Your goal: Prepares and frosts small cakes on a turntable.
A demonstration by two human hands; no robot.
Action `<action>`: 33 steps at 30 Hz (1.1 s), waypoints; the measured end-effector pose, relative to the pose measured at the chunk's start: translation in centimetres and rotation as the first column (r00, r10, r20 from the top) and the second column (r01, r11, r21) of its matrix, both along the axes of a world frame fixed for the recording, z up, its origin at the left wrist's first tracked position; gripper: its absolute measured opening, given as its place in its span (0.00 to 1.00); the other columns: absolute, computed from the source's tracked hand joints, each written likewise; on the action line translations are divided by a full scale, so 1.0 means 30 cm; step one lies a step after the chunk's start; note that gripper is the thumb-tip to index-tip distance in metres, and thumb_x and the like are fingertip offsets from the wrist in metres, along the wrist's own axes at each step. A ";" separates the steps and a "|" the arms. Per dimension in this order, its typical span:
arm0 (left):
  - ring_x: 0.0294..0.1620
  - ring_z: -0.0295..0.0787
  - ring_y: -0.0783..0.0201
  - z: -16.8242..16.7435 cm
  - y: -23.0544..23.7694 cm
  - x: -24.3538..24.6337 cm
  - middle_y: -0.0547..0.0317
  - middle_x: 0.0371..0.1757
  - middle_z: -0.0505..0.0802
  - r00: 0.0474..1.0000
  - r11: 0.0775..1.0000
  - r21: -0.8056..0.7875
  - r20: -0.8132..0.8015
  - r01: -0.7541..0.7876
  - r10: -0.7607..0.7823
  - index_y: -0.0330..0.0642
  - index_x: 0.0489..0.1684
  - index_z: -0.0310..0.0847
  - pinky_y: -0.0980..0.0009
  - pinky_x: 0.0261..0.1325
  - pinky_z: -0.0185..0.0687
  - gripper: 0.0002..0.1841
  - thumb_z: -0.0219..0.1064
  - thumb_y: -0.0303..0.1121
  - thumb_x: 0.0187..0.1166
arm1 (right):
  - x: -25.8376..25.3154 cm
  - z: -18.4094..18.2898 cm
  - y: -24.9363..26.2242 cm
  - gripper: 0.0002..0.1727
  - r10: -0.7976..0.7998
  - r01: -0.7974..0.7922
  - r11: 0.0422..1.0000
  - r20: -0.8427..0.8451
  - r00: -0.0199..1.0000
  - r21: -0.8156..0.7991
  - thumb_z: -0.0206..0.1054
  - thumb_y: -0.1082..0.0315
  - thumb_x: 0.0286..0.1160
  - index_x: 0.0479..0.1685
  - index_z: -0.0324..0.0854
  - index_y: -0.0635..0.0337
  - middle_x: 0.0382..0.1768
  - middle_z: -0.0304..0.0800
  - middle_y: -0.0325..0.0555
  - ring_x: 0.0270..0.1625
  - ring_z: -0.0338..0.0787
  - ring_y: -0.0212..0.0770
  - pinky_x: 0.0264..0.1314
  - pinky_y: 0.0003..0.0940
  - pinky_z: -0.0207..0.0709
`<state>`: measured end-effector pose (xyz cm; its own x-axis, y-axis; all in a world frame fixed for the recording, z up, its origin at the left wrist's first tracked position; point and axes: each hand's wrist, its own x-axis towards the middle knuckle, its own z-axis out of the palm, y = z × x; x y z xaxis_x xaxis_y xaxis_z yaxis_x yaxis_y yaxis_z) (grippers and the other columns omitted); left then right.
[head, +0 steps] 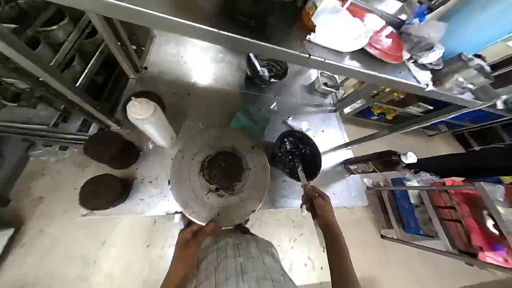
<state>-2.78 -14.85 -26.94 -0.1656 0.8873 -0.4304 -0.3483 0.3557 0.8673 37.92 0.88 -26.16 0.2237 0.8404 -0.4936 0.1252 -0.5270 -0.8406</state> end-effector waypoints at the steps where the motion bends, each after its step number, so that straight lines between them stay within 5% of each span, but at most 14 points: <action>1: 0.44 0.97 0.51 0.000 0.001 0.002 0.43 0.40 0.97 1.000 1.000 -0.005 0.009 -0.006 0.006 0.29 0.37 0.89 0.56 0.57 0.92 0.11 0.67 0.30 0.82 | 0.001 -0.036 -0.040 0.18 -0.016 0.016 1.000 -0.014 1.000 0.000 0.57 0.61 0.91 0.59 0.83 0.68 0.22 0.87 0.50 0.15 0.79 0.36 0.14 0.28 0.71; 6: 0.37 0.93 0.62 0.026 0.012 -0.038 0.55 0.34 0.95 0.994 0.990 -0.107 -0.047 0.092 -0.097 0.35 0.38 0.91 0.63 0.49 0.90 0.16 0.74 0.44 0.77 | 0.049 -0.028 -0.120 0.20 0.090 -0.090 0.996 0.008 0.996 0.001 0.56 0.58 0.91 0.61 0.83 0.66 0.28 0.90 0.52 0.18 0.81 0.37 0.16 0.29 0.74; 9: 0.48 0.94 0.56 0.038 0.050 -0.134 0.49 0.46 0.95 0.998 0.994 -0.092 -0.023 0.055 -0.057 0.31 0.53 0.85 0.55 0.59 0.91 0.18 0.62 0.41 0.87 | 0.011 0.117 -0.095 0.19 0.253 -0.253 0.966 0.012 0.967 0.049 0.52 0.61 0.92 0.59 0.81 0.69 0.39 0.95 0.59 0.28 0.92 0.46 0.24 0.36 0.85; 12: 0.49 0.93 0.58 0.044 0.102 -0.236 0.50 0.48 0.94 0.996 0.999 -0.028 -0.089 -0.022 0.019 0.34 0.54 0.87 0.57 0.59 0.89 0.19 0.56 0.41 0.91 | -0.137 0.245 -0.087 0.20 0.405 -0.398 0.911 -0.048 0.913 0.109 0.49 0.63 0.93 0.66 0.78 0.67 0.41 0.95 0.61 0.30 0.93 0.47 0.30 0.38 0.87; 16: 0.49 0.92 0.63 0.078 0.201 -0.328 0.54 0.48 0.95 0.989 0.999 0.011 -0.144 -0.030 0.031 0.37 0.58 0.86 0.61 0.59 0.88 0.20 0.53 0.43 0.93 | -0.404 0.278 -0.106 0.22 0.578 -0.558 0.797 -0.022 0.816 0.229 0.55 0.64 0.90 0.76 0.78 0.64 0.43 0.91 0.50 0.37 0.86 0.40 0.42 0.36 0.84; 19: 0.45 0.89 0.66 0.100 0.279 -0.363 0.57 0.43 0.93 0.981 1.000 0.030 -0.195 0.002 0.004 0.39 0.50 0.88 0.64 0.56 0.86 0.17 0.55 0.40 0.92 | -0.565 0.233 -0.140 0.18 0.490 -0.617 0.701 0.387 0.781 0.357 0.66 0.65 0.82 0.68 0.88 0.55 0.43 0.92 0.41 0.35 0.88 0.33 0.38 0.32 0.86; 22: 0.37 0.87 0.65 0.103 0.306 -0.371 0.57 0.35 0.92 0.967 0.998 0.054 -0.255 0.028 -0.014 0.39 0.39 0.89 0.64 0.48 0.86 0.15 0.61 0.39 0.89 | -0.605 0.203 -0.135 0.17 0.191 -0.693 0.611 0.778 0.598 0.383 0.68 0.63 0.77 0.62 0.92 0.44 0.41 0.90 0.41 0.31 0.88 0.34 0.30 0.37 0.86; 25: 0.31 0.82 0.67 0.106 0.240 -0.310 0.59 0.31 0.87 0.936 0.999 0.051 -0.351 -0.018 0.035 0.40 0.39 0.86 0.64 0.41 0.83 0.15 0.61 0.42 0.89 | -0.610 0.221 -0.149 0.16 0.273 -0.649 0.664 0.686 0.674 0.373 0.68 0.63 0.77 0.60 0.92 0.48 0.39 0.89 0.38 0.27 0.83 0.29 0.26 0.30 0.82; 27: 0.35 0.88 0.63 0.065 0.178 -0.242 0.55 0.34 0.90 0.939 0.996 0.042 -0.331 -0.085 0.094 0.34 0.42 0.87 0.59 0.47 0.89 0.16 0.62 0.40 0.88 | -0.640 0.215 -0.180 0.16 0.386 -0.654 0.669 0.586 0.712 0.353 0.68 0.62 0.78 0.61 0.92 0.46 0.40 0.91 0.35 0.31 0.86 0.28 0.32 0.28 0.86; 31: 0.43 0.95 0.57 0.042 0.016 -0.078 0.49 0.40 0.96 0.994 0.998 -0.044 -0.106 0.032 -0.037 0.29 0.43 0.87 0.58 0.54 0.91 0.10 0.69 0.31 0.81 | -0.642 0.185 -0.140 0.18 0.201 -0.686 0.618 0.767 0.610 0.383 0.67 0.65 0.75 0.62 0.92 0.43 0.43 0.92 0.45 0.31 0.89 0.39 0.29 0.42 0.86; 33: 0.48 0.95 0.53 0.062 -0.005 -0.042 0.44 0.45 0.97 0.995 0.989 -0.111 0.037 0.094 -0.090 0.27 0.45 0.86 0.57 0.57 0.90 0.12 0.68 0.32 0.83 | -0.602 0.182 -0.132 0.18 0.212 -0.640 0.663 0.723 0.658 0.388 0.67 0.63 0.77 0.63 0.92 0.43 0.42 0.90 0.41 0.30 0.87 0.36 0.29 0.39 0.85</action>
<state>-4.04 -15.02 -25.09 -0.0702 0.8436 -0.5324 -0.3366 0.4824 0.8087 19.85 -3.08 -20.70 -0.1946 0.9592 0.2053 0.7534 0.2802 -0.5949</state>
